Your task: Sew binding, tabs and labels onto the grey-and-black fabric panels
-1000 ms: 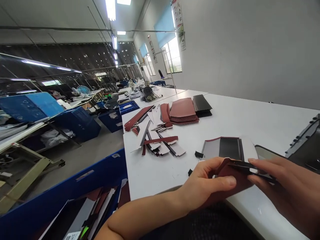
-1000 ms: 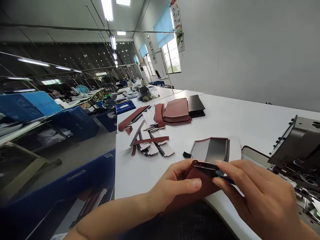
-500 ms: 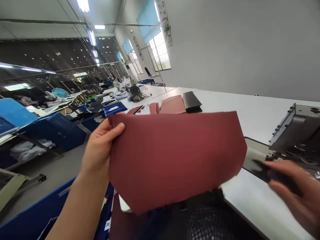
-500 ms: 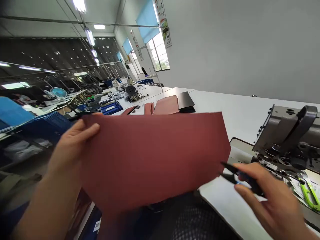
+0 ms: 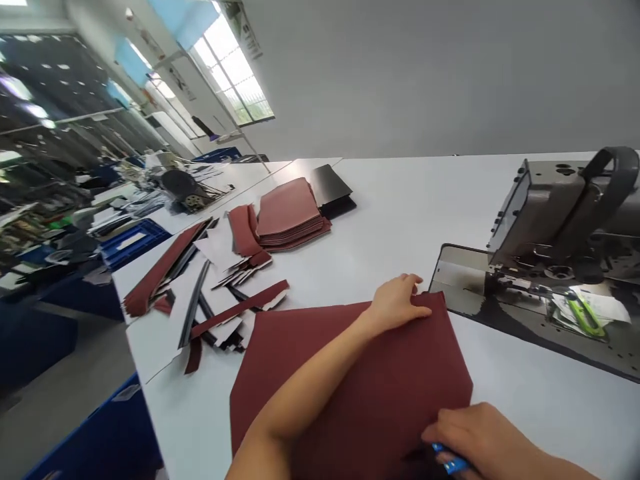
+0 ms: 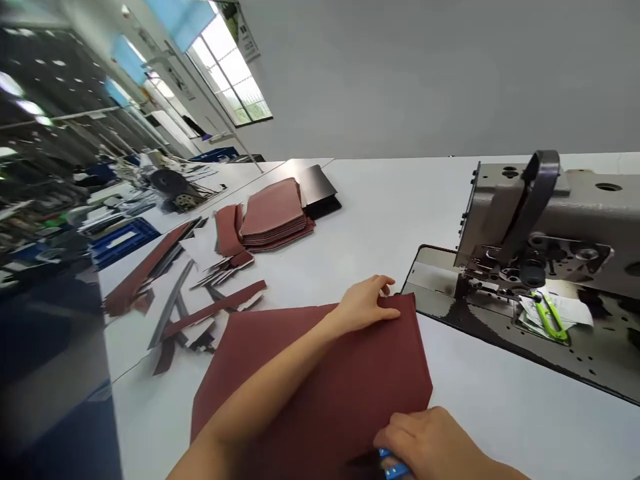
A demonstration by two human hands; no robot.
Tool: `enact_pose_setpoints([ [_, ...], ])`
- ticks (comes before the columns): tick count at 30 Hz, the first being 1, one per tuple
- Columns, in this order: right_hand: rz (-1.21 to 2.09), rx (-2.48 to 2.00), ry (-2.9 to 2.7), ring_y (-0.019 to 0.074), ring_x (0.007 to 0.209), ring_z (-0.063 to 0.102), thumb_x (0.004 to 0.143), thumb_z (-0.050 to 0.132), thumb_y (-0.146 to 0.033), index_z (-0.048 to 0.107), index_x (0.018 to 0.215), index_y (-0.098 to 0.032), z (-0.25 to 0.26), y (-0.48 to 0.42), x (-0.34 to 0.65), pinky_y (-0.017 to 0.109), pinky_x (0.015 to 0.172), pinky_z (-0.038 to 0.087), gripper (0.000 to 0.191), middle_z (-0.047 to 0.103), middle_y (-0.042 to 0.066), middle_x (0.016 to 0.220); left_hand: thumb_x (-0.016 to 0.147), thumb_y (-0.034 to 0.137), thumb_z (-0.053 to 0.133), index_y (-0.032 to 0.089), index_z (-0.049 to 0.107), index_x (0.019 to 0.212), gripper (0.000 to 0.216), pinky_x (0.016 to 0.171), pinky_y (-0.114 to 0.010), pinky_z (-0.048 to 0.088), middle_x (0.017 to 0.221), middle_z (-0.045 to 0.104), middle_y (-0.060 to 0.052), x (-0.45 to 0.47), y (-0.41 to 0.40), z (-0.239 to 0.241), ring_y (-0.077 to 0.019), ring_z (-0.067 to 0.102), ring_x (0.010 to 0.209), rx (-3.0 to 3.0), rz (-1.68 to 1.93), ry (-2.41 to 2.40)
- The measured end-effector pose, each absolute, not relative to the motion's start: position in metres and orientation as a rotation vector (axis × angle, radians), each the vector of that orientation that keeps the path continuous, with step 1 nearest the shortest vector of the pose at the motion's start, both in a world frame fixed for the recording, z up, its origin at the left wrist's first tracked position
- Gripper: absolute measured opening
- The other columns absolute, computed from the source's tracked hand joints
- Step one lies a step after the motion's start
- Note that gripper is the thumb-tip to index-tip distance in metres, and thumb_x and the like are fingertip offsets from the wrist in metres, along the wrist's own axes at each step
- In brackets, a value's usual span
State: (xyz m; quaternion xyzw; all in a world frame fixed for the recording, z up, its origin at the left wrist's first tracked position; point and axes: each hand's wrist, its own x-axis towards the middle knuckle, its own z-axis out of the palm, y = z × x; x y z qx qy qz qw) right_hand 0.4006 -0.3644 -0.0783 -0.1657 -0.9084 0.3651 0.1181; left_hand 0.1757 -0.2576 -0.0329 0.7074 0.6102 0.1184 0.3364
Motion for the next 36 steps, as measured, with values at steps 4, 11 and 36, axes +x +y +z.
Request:
enact_pose_setpoints([
  [4,0.884,-0.863,-2.388,0.0185,0.086,0.073,0.101,0.051,-0.036,0.056,0.132,-0.028,-0.074,-0.349,0.434,0.025,0.074,0.058,0.032,0.074,0.003,0.109,0.076,0.039,0.078,0.02,0.073,0.114,0.042,0.075,-0.026,0.051,0.098,0.071,-0.002,0.187,-0.251,-0.04,-0.0185,0.066,0.087,1.691,0.285,1.316],
  [11,0.039,-1.197,-2.178,0.0138,0.054,0.063,0.102,0.055,-0.045,0.064,0.11,-0.026,-0.063,-0.324,0.45,0.027,0.055,0.049,0.023,0.071,-0.003,0.081,0.072,0.026,0.081,0.023,0.079,0.112,0.04,0.075,-0.025,0.044,0.092,0.065,-0.001,0.187,-0.271,-0.031,-0.0155,0.058,0.084,1.499,0.464,0.967],
  [36,0.636,-1.471,-2.248,0.0147,0.05,0.062,0.097,0.053,-0.064,0.071,0.1,-0.032,-0.065,-0.307,0.501,0.023,0.04,0.047,0.037,0.073,-0.005,0.078,0.095,0.031,0.062,0.019,0.078,0.094,0.02,0.078,-0.024,0.045,0.096,0.071,-0.003,0.221,-0.261,-0.052,-0.0147,0.064,0.084,1.938,0.333,0.935],
])
